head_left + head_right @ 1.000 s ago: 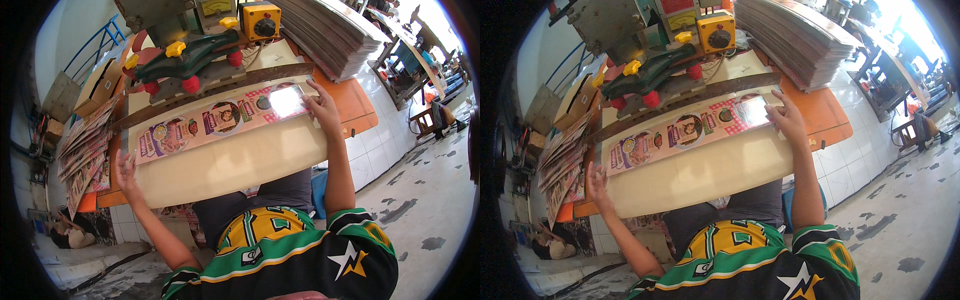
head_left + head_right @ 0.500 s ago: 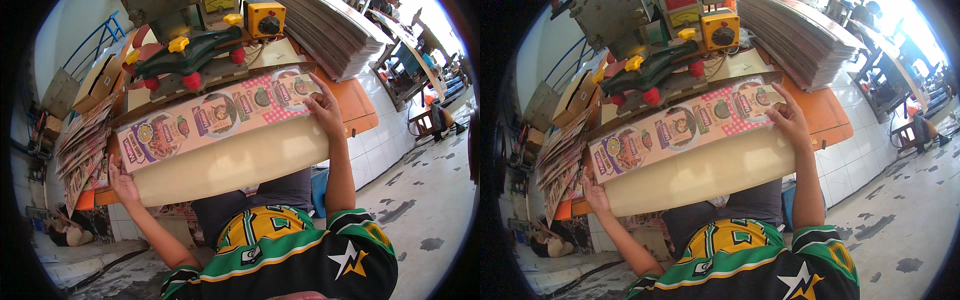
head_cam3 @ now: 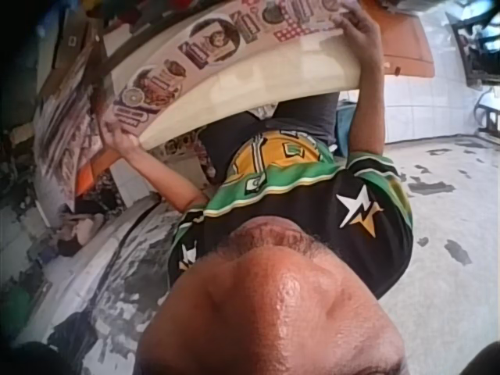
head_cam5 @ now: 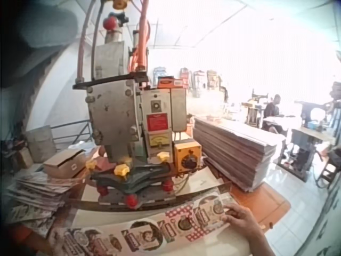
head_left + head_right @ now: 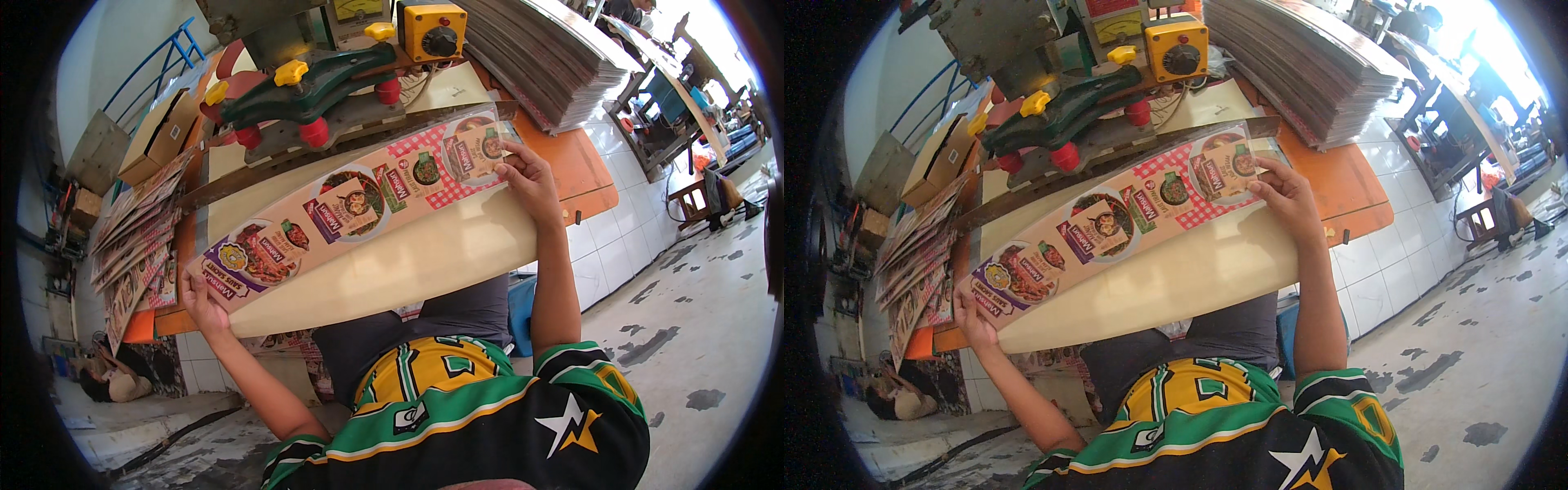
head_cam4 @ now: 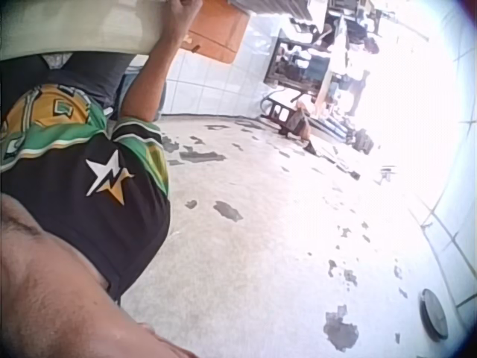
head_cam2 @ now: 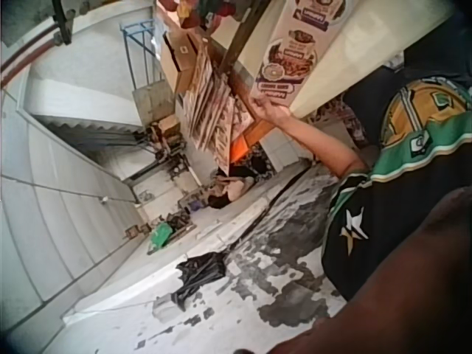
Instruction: The person aligns printed plastic sheets under a sealing bar and operates a foot pedal to heat-seal them.
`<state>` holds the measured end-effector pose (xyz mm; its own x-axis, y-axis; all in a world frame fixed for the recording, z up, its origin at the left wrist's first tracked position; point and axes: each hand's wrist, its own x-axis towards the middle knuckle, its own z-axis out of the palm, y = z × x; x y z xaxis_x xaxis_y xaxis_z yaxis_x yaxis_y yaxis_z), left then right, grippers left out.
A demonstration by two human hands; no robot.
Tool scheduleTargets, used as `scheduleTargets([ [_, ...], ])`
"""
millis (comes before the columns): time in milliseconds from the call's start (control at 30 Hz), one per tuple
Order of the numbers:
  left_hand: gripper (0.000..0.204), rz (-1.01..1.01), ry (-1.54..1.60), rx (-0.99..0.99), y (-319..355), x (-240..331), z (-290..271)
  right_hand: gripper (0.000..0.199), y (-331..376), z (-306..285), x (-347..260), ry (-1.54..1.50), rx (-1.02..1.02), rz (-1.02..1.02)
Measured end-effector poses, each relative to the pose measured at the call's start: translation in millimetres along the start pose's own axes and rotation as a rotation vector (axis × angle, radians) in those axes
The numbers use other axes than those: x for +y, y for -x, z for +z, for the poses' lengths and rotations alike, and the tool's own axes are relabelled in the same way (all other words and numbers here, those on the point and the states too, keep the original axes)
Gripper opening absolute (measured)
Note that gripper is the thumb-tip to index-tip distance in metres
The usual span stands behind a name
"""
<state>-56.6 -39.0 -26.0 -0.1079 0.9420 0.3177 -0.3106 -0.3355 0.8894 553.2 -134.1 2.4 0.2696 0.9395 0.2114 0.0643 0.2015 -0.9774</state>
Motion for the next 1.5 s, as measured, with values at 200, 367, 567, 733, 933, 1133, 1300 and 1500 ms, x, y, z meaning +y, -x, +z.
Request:
scheduleTargets([
  [200,0.027,0.015,0.004,0.021,2,1,-4,0.033,2,6,-6,-0.041,-0.009,-0.032],
  [367,0.024,0.032,-0.001,0.032,2,-2,-8,0.026,1,6,-5,-0.031,-0.008,-0.023],
  [567,0.024,0.042,-0.004,0.017,3,2,1,0.020,-2,5,5,-0.027,0.021,-0.037],
  [733,0.024,0.041,-0.017,0.036,4,3,5,0.018,-1,4,3,-0.030,0.009,-0.025],
  [933,0.022,0.037,-0.010,0.061,3,2,3,0.015,-1,4,1,-0.019,0.005,-0.015],
  [1133,0.018,0.012,-0.016,0.052,4,2,-1,0.016,0,6,-1,0.006,0.032,-0.020],
  [1300,0.017,0.045,-0.015,0.065,3,-2,-6,0.017,-1,5,0,0.016,0.018,-0.026],
  [1500,0.023,0.032,0.005,0.037,2,-4,-13,0.017,0,4,1,0.016,0.014,-0.015],
])
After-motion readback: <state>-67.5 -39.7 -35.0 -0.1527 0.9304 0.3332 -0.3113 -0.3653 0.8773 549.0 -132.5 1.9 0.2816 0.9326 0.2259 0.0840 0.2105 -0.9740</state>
